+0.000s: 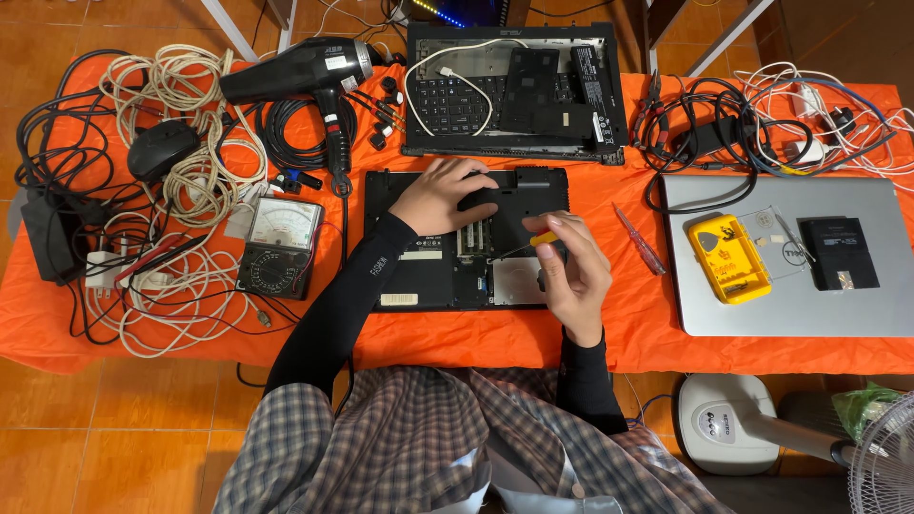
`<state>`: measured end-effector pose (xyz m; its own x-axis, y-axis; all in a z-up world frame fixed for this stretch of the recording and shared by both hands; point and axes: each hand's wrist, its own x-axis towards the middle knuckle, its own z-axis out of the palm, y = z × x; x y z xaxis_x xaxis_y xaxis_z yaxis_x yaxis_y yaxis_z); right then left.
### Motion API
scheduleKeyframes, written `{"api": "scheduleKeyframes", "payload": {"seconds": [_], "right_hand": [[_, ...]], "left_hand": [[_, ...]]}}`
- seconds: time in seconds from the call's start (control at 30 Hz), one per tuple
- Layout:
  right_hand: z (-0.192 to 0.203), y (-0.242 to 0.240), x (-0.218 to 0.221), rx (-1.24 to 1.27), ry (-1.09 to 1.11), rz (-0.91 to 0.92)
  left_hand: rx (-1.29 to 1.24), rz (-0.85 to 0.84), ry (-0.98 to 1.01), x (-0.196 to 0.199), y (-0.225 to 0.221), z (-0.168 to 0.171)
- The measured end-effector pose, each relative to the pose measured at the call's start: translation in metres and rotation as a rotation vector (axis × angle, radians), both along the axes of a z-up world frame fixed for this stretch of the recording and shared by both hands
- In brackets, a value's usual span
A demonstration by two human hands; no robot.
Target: Repairing a laptop by removing internal components and applying heat.
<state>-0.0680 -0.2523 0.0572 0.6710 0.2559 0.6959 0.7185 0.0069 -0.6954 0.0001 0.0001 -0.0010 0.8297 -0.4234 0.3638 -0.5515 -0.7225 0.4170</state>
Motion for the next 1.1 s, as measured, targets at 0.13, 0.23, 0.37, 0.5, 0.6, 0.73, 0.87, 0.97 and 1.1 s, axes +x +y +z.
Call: {"api": "scheduleKeyframes", "payload": {"seconds": [0.13, 0.23, 0.37, 0.5, 0.6, 0.73, 0.87, 0.97, 1.1], "right_hand": [[0.003, 0.003, 0.000, -0.001, -0.021, 0.019], [-0.004, 0.001, 0.000, -0.005, -0.029, -0.030], [-0.007, 0.000, 0.000, 0.020, 0.025, -0.029], [-0.001, 0.001, -0.002, 0.046, 0.069, 0.003], [0.002, 0.001, -0.002, 0.027, 0.050, 0.001], [-0.003, 0.001, -0.001, 0.012, 0.009, -0.029], [-0.006, -0.001, 0.001, 0.006, 0.020, -0.056], [-0.002, -0.001, -0.001, 0.008, 0.042, -0.040], [0.002, 0.001, -0.002, 0.016, 0.048, -0.015]], "left_hand": [[0.015, 0.010, 0.023, 0.000, -0.001, 0.002], [0.003, 0.021, 0.024, -0.001, -0.002, 0.003], [0.002, 0.010, 0.023, 0.000, -0.001, 0.002], [-0.003, -0.005, -0.011, 0.001, 0.000, -0.001], [0.001, 0.000, 0.008, 0.001, 0.000, -0.001], [0.008, 0.002, -0.008, 0.000, -0.001, 0.002], [0.005, 0.004, 0.006, 0.000, -0.001, 0.003], [0.001, 0.002, -0.004, -0.001, -0.001, 0.002], [-0.002, 0.004, -0.018, -0.001, -0.001, 0.003]]}}
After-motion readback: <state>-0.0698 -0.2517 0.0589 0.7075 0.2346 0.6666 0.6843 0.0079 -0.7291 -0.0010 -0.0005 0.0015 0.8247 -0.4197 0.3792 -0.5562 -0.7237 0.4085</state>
